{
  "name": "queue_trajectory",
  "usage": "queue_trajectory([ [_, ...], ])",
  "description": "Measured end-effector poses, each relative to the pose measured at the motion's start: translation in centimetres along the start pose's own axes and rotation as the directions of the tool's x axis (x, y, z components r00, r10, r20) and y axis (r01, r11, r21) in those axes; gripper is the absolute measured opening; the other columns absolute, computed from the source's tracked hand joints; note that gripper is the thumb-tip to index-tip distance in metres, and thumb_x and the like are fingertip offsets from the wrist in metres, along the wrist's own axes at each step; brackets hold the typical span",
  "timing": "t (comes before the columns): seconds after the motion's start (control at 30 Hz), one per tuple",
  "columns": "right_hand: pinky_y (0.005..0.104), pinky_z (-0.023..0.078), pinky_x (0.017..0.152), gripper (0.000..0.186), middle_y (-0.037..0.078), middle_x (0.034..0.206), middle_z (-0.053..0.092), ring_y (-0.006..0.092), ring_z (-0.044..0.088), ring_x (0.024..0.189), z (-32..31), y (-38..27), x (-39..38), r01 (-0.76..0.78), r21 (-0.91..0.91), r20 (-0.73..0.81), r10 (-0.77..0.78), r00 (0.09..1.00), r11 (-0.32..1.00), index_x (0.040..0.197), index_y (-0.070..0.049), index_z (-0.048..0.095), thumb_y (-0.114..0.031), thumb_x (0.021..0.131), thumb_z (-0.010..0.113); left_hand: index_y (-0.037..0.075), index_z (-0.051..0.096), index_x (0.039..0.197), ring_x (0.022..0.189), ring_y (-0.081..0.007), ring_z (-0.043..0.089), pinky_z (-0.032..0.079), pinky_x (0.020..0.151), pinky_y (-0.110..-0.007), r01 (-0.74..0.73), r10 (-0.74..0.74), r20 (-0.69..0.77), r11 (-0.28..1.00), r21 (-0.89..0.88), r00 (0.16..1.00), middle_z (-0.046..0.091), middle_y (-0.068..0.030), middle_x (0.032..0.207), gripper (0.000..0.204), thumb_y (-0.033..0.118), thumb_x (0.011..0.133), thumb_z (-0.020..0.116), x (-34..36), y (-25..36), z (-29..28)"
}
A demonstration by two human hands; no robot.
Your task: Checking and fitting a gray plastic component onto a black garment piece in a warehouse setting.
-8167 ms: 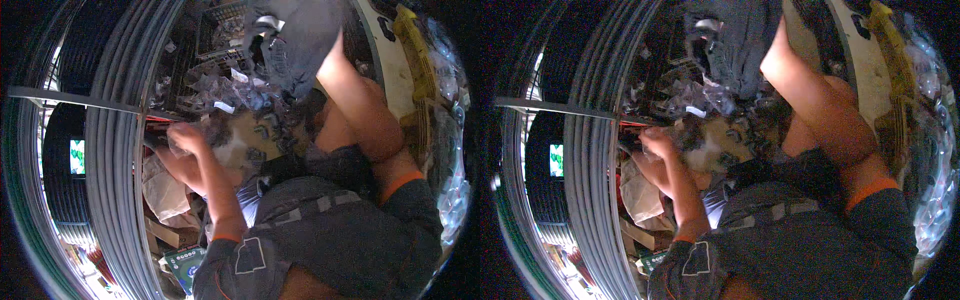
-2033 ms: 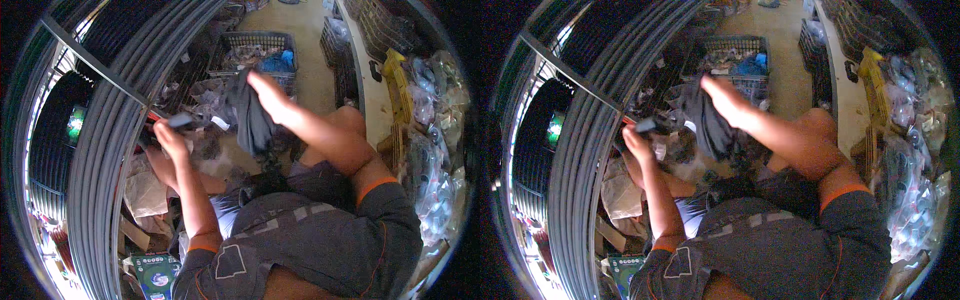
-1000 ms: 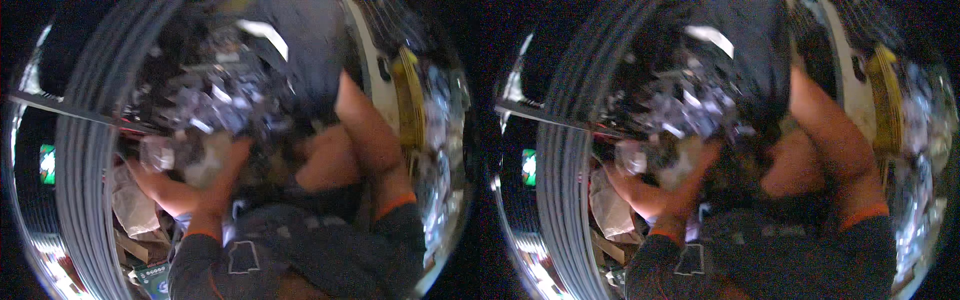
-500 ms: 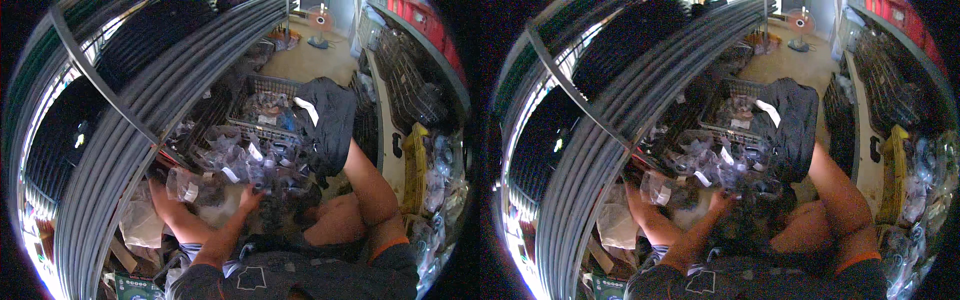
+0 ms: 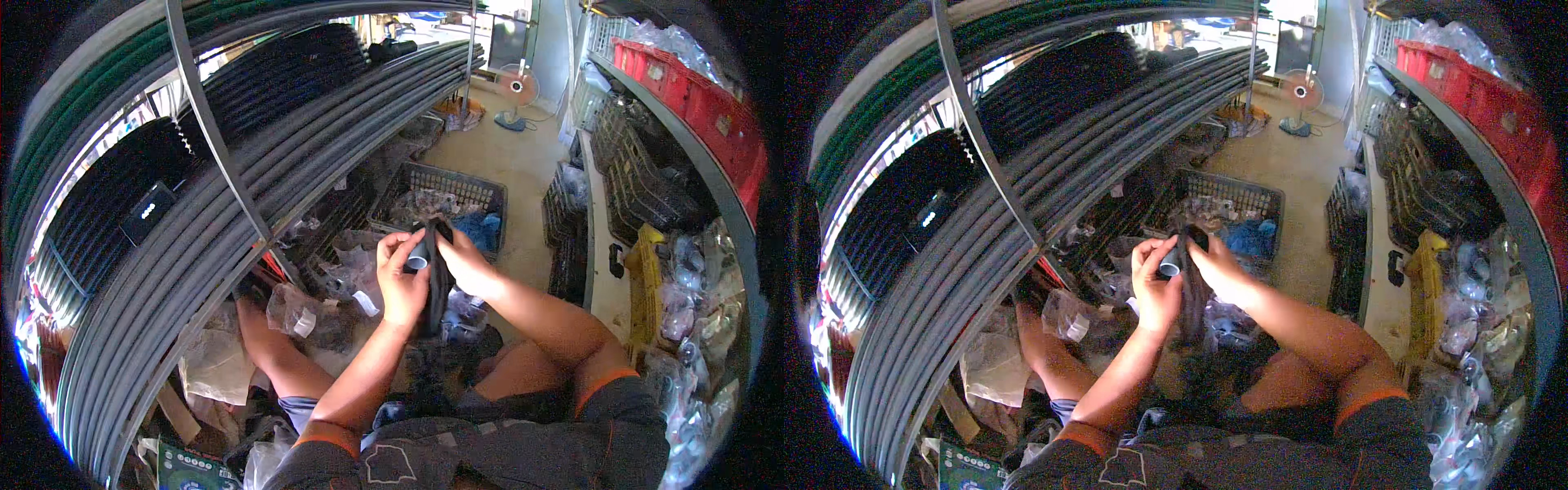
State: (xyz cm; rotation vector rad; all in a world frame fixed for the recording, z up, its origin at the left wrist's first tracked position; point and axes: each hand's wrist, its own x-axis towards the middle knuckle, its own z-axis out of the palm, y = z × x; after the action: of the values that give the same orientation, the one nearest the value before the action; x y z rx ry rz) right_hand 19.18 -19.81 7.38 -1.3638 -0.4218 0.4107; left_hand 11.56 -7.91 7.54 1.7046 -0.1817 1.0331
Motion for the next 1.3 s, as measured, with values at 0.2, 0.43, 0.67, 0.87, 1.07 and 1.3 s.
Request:
queue_trajectory([
  [0.2, 0.0336, 0.046, 0.094, 0.056, 0.013, 0.112, 0.060, 0.0210, 0.058, 0.106, -2.7, -1.5, -0.8, 0.468, -0.517, 0.081, -0.503, 0.860, 0.717, 0.126, 0.002, 0.052, -0.021, 0.081, 0.076, 0.008, 0.045, 0.121, 0.068, -0.0200, 0.061, 0.048, 0.061, -0.030, 0.704, -0.565, 0.489, 0.255, -0.663, 0.665, 0.057, -0.0083, 0.102, 0.031, 0.032, 0.101, 0.046, -0.7, 0.7, -1.3],
  [0.43, 0.0449, 0.053, 0.067, 0.037, 0.017, 0.086, 0.065, 0.0375, 0.066, 0.076, -0.1, -3.9, -2.7, 0.602, -0.776, 0.419, -0.558, 0.716, 0.189, 0.104, -0.003, 0.057, -0.020, 0.075, 0.073, 0.010, 0.057, 0.092, 0.054, -0.0153, 0.049, 0.036, 0.045, -0.027, 0.940, -0.588, 0.758, 0.010, -0.341, 0.281, 0.058, -0.0047, 0.068, 0.056, 0.058, 0.101, 0.029, 0.3, 0.0, -3.4],
  [0.67, 0.0416, 0.052, 0.061, 0.037, 0.013, 0.085, 0.063, 0.0324, 0.064, 0.073, 1.3, -3.3, -3.2, 0.683, -0.731, 0.529, -0.625, 0.574, 0.008, 0.101, -0.006, 0.059, -0.024, 0.073, 0.076, 0.012, 0.056, 0.090, 0.050, -0.0120, 0.047, 0.033, 0.040, -0.024, 0.955, -0.571, 0.769, 0.113, -0.274, 0.288, 0.053, -0.0013, 0.064, 0.039, 0.040, 0.101, 0.032, 1.1, -0.8, -4.4],
  [0.87, 0.0424, 0.049, 0.056, 0.032, 0.012, 0.078, 0.062, 0.0313, 0.063, 0.065, 2.0, -2.9, -3.3, 0.703, -0.711, 0.518, -0.656, 0.549, 0.028, 0.101, -0.006, 0.058, -0.022, 0.077, 0.073, 0.009, 0.056, 0.085, 0.041, -0.0137, 0.043, 0.033, 0.038, -0.027, 0.941, -0.678, 0.653, 0.245, -0.232, 0.337, 0.050, -0.0033, 0.056, 0.047, 0.044, 0.102, 0.030, 0.7, -1.5, -3.3],
  [1.07, 0.0359, 0.048, 0.072, 0.020, 0.007, 0.088, 0.066, 0.0182, 0.060, 0.078, 3.0, -1.3, -2.2, 0.257, -0.233, -0.198, -0.305, 0.932, 0.938, 0.102, -0.002, 0.060, -0.017, 0.098, 0.049, -0.001, 0.056, 0.069, 0.062, -0.0438, 0.061, 0.047, 0.058, -0.050, 0.243, -0.259, 0.065, 0.950, 0.196, 0.964, 0.057, -0.0243, 0.058, 0.056, 0.035, 0.103, 0.031, -0.2, -0.6, -0.7],
  [1.3, 0.0308, 0.047, 0.074, 0.031, 0.004, 0.088, 0.066, 0.0135, 0.059, 0.081, 0.6, -0.4, -1.2, -0.163, -0.140, -0.240, 0.126, 0.963, 0.977, 0.100, -0.002, 0.066, -0.028, 0.097, 0.049, 0.000, 0.061, 0.082, 0.073, -0.0465, 0.062, 0.047, 0.067, -0.054, 0.000, -0.111, 0.303, 0.940, 0.342, 0.947, 0.063, -0.0273, 0.076, 0.043, 0.030, 0.101, 0.037, -0.6, -2.4, -0.8],
])
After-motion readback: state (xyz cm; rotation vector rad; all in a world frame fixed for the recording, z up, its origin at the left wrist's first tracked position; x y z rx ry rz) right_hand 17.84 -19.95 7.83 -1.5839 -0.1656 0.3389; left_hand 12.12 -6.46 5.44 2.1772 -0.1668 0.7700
